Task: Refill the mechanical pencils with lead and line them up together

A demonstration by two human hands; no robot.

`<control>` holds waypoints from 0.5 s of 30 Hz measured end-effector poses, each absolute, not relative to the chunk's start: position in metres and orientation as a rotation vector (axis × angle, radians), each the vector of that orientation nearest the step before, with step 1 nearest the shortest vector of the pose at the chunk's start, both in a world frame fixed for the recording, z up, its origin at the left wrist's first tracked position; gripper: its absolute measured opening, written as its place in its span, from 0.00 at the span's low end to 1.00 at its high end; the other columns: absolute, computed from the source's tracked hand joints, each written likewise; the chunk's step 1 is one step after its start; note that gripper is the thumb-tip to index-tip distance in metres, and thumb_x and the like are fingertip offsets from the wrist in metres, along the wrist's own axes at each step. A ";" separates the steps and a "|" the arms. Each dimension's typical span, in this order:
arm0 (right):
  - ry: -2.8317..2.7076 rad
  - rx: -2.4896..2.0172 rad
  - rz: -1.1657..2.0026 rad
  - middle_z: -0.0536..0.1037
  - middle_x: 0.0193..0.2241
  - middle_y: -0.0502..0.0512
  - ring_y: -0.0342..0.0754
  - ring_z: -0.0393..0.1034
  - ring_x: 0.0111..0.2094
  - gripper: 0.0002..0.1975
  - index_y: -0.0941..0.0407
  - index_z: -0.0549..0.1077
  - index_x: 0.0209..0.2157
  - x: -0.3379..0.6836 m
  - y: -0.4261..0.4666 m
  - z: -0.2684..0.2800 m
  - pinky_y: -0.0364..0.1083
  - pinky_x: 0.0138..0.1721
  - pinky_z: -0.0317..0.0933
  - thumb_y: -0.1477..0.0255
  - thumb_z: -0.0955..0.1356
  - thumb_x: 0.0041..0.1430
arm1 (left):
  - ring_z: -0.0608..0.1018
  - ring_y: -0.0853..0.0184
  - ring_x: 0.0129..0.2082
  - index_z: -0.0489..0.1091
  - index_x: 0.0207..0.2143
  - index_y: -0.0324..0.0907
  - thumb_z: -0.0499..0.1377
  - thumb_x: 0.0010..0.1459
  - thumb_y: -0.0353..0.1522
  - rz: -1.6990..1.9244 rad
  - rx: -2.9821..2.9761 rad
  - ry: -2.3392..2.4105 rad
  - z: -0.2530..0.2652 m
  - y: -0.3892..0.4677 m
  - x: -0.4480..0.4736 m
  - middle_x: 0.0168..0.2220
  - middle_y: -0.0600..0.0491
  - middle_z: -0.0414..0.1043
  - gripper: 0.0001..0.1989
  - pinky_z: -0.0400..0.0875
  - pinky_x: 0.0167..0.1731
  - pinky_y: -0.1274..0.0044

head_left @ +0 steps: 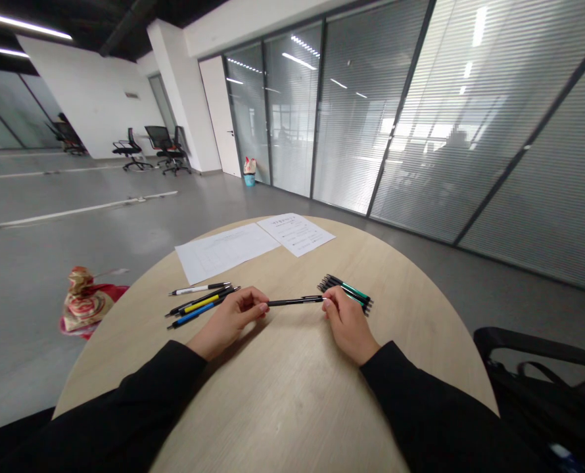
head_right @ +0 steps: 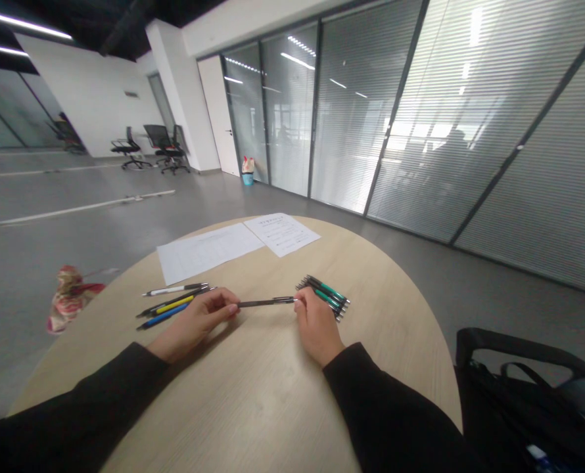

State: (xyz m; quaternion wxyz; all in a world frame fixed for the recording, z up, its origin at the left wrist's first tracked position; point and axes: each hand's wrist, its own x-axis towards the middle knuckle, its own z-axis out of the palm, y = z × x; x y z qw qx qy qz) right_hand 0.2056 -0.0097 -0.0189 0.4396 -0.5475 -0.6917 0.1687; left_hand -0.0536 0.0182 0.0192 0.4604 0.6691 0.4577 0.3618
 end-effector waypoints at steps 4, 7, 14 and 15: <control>-1.745 -1.353 0.399 0.72 0.27 0.51 0.48 0.67 0.29 0.10 0.54 0.66 0.35 0.205 -0.010 -0.020 0.45 0.33 0.57 0.69 0.57 0.68 | 0.72 0.67 0.29 0.69 0.34 0.41 0.63 0.54 0.41 0.889 1.640 1.122 0.019 0.017 -0.053 0.28 0.55 0.71 0.13 0.64 0.33 0.75; -1.757 -1.361 0.400 0.71 0.26 0.50 0.48 0.66 0.28 0.10 0.54 0.65 0.34 0.205 -0.010 -0.019 0.45 0.32 0.56 0.70 0.57 0.68 | 0.72 0.67 0.28 0.69 0.34 0.41 0.63 0.54 0.41 0.899 1.636 1.127 0.019 0.017 -0.052 0.27 0.55 0.71 0.13 0.64 0.32 0.75; -1.754 -1.371 0.411 0.70 0.23 0.49 0.48 0.66 0.27 0.10 0.54 0.64 0.33 0.205 -0.011 -0.017 0.45 0.32 0.55 0.70 0.57 0.68 | 0.72 0.67 0.28 0.69 0.33 0.41 0.63 0.53 0.41 0.893 1.649 1.130 0.020 0.018 -0.053 0.27 0.55 0.71 0.13 0.64 0.32 0.75; -1.753 -1.370 0.412 0.70 0.23 0.49 0.48 0.66 0.27 0.10 0.54 0.64 0.33 0.205 -0.011 -0.017 0.45 0.32 0.55 0.70 0.57 0.68 | 0.72 0.67 0.28 0.69 0.33 0.41 0.63 0.54 0.41 0.889 1.656 1.135 0.020 0.018 -0.053 0.27 0.55 0.71 0.13 0.64 0.32 0.75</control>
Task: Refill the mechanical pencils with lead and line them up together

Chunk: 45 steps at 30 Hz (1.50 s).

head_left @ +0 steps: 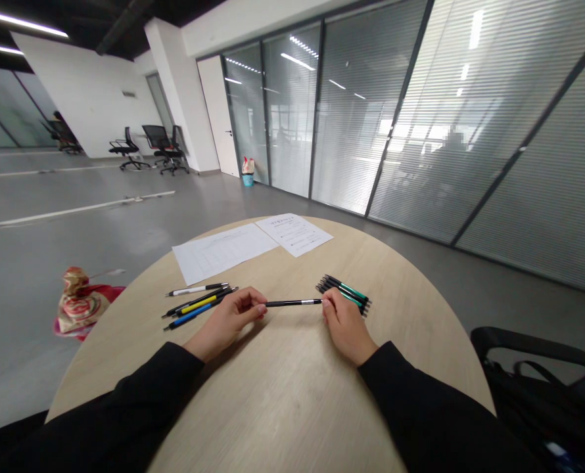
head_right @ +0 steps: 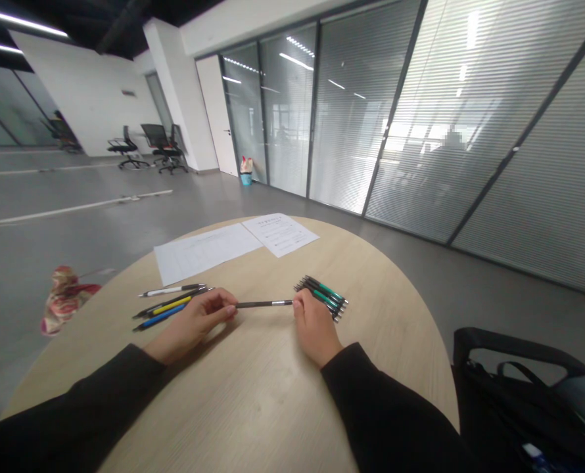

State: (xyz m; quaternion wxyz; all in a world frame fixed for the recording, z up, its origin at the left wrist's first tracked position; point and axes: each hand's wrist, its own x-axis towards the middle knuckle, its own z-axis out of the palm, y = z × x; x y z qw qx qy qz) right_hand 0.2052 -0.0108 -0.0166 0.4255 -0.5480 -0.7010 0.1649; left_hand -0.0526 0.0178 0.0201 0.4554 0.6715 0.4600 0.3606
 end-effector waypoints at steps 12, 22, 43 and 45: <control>-1.788 -1.361 0.354 0.69 0.24 0.49 0.48 0.65 0.27 0.12 0.54 0.65 0.31 0.206 -0.010 -0.016 0.45 0.31 0.52 0.70 0.57 0.69 | 0.73 0.67 0.28 0.70 0.33 0.40 0.63 0.55 0.41 0.893 1.676 1.124 0.018 0.019 -0.054 0.27 0.55 0.72 0.12 0.65 0.32 0.75; -1.813 -1.342 0.348 0.67 0.25 0.49 0.47 0.64 0.28 0.14 0.54 0.63 0.30 0.205 -0.010 -0.017 0.45 0.31 0.51 0.70 0.56 0.70 | 0.73 0.66 0.28 0.69 0.33 0.41 0.62 0.55 0.42 0.862 1.719 1.126 0.018 0.020 -0.055 0.27 0.54 0.72 0.14 0.66 0.32 0.75; -1.584 -1.272 0.631 0.72 0.24 0.49 0.45 0.66 0.26 0.09 0.55 0.71 0.31 0.204 -0.006 -0.021 0.43 0.29 0.58 0.67 0.63 0.63 | 0.71 0.68 0.28 0.69 0.31 0.40 0.62 0.55 0.40 0.901 1.715 1.153 0.022 0.018 -0.054 0.26 0.56 0.70 0.12 0.64 0.31 0.77; -1.486 -1.227 0.721 0.75 0.26 0.51 0.46 0.69 0.28 0.07 0.56 0.72 0.35 0.204 -0.003 -0.026 0.44 0.30 0.62 0.67 0.65 0.60 | 0.71 0.68 0.28 0.69 0.31 0.41 0.62 0.55 0.40 0.903 1.728 1.163 0.023 0.018 -0.053 0.26 0.56 0.70 0.12 0.64 0.31 0.76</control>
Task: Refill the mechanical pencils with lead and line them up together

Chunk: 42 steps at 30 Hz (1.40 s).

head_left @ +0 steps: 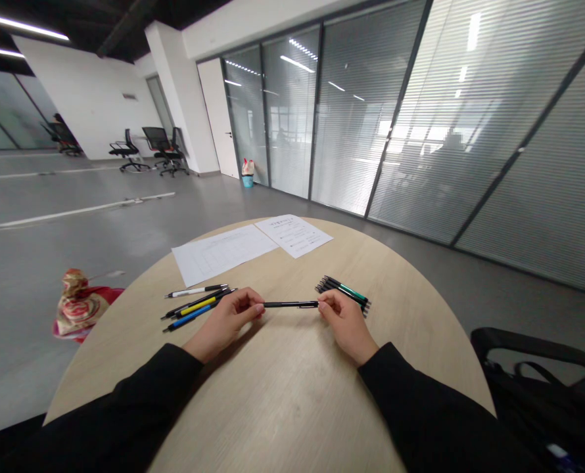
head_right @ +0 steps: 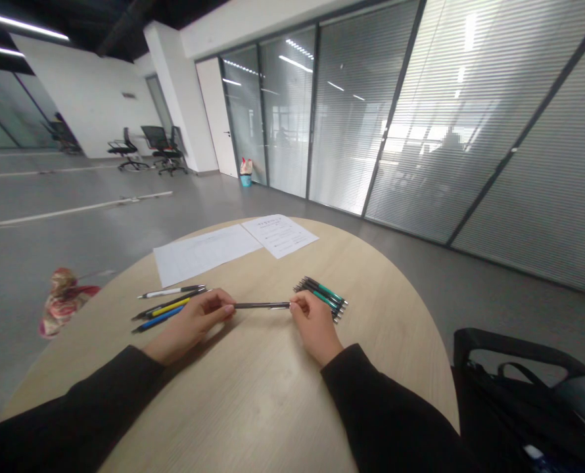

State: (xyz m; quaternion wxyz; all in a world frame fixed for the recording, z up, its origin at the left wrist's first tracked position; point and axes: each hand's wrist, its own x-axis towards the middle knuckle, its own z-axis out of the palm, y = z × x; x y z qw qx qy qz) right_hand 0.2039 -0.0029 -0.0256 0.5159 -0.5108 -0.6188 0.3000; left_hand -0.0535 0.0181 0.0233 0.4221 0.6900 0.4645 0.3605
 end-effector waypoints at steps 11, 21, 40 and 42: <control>-1.499 -1.197 0.726 0.78 0.29 0.53 0.48 0.73 0.31 0.07 0.56 0.72 0.35 0.205 -0.002 -0.028 0.46 0.36 0.66 0.67 0.65 0.61 | 0.71 0.67 0.27 0.69 0.31 0.41 0.61 0.55 0.42 0.887 1.738 1.182 0.022 0.018 -0.053 0.26 0.55 0.70 0.13 0.65 0.31 0.76; -1.545 -1.260 0.632 0.78 0.29 0.52 0.48 0.73 0.30 0.06 0.56 0.73 0.36 0.205 -0.009 -0.020 0.46 0.35 0.64 0.70 0.64 0.62 | 0.71 0.67 0.28 0.69 0.32 0.40 0.62 0.56 0.41 0.887 1.711 1.145 0.019 0.021 -0.056 0.27 0.55 0.71 0.13 0.64 0.32 0.76; -1.673 -1.297 0.551 0.71 0.23 0.48 0.47 0.66 0.27 0.07 0.54 0.67 0.32 0.204 -0.011 -0.014 0.45 0.32 0.55 0.71 0.61 0.65 | 0.70 0.68 0.28 0.70 0.33 0.40 0.63 0.55 0.40 0.911 1.686 1.120 0.013 0.024 -0.058 0.27 0.56 0.70 0.12 0.63 0.31 0.76; -1.680 -1.295 0.552 0.70 0.23 0.47 0.47 0.66 0.26 0.08 0.54 0.66 0.32 0.204 -0.011 -0.014 0.45 0.31 0.54 0.71 0.60 0.66 | 0.70 0.68 0.28 0.70 0.33 0.40 0.63 0.54 0.40 0.913 1.681 1.126 0.014 0.024 -0.057 0.27 0.56 0.70 0.12 0.63 0.31 0.76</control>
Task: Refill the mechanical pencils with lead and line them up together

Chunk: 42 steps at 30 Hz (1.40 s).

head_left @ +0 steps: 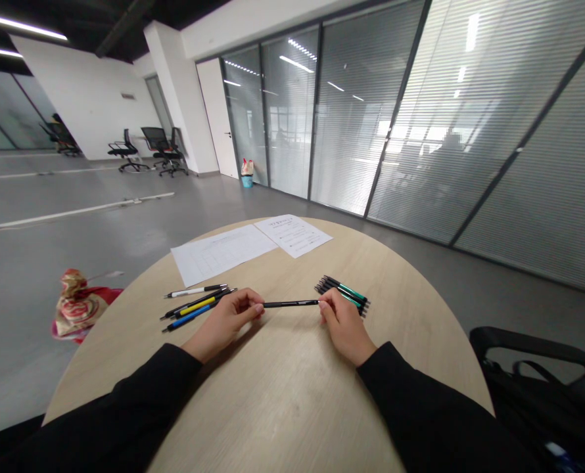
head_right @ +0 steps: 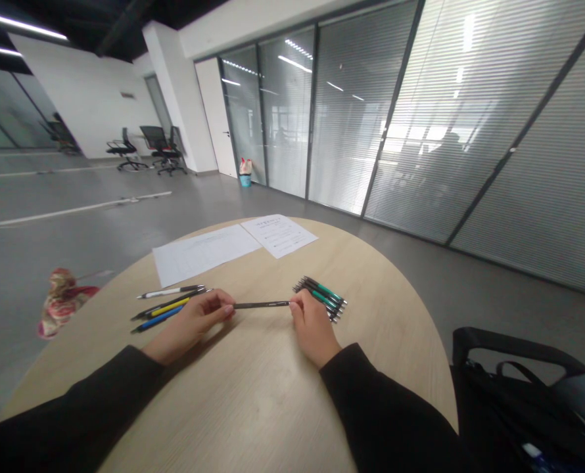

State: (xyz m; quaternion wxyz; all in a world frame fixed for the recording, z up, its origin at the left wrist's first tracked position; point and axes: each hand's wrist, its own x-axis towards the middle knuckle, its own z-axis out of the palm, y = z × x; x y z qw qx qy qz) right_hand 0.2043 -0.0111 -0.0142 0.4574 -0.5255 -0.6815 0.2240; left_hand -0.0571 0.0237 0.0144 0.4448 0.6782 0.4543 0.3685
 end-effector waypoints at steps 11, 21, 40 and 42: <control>-1.720 -1.276 0.510 0.68 0.22 0.48 0.47 0.64 0.27 0.12 0.54 0.63 0.30 0.204 -0.013 -0.012 0.45 0.33 0.54 0.69 0.58 0.68 | 0.72 0.67 0.28 0.70 0.31 0.41 0.63 0.53 0.41 0.895 1.676 1.158 0.022 0.019 -0.054 0.26 0.55 0.71 0.13 0.65 0.32 0.75; -1.772 -1.294 0.505 0.66 0.21 0.48 0.46 0.62 0.26 0.15 0.53 0.60 0.25 0.203 -0.013 -0.008 0.45 0.32 0.51 0.70 0.58 0.68 | 0.72 0.68 0.28 0.70 0.32 0.40 0.63 0.54 0.40 0.902 1.662 1.144 0.014 0.024 -0.057 0.27 0.56 0.71 0.12 0.64 0.32 0.76; -1.680 -1.310 0.611 0.70 0.22 0.48 0.46 0.65 0.26 0.09 0.55 0.69 0.29 0.205 -0.009 -0.017 0.44 0.30 0.55 0.70 0.62 0.64 | 0.72 0.67 0.28 0.69 0.31 0.41 0.62 0.56 0.42 0.899 1.733 1.155 0.017 0.022 -0.056 0.27 0.55 0.71 0.13 0.65 0.31 0.76; -1.622 -1.294 0.672 0.72 0.23 0.48 0.46 0.66 0.26 0.06 0.55 0.71 0.33 0.204 -0.007 -0.021 0.44 0.29 0.57 0.71 0.63 0.61 | 0.73 0.67 0.28 0.69 0.31 0.41 0.62 0.56 0.42 0.902 1.738 1.156 0.017 0.022 -0.056 0.27 0.55 0.71 0.14 0.66 0.31 0.76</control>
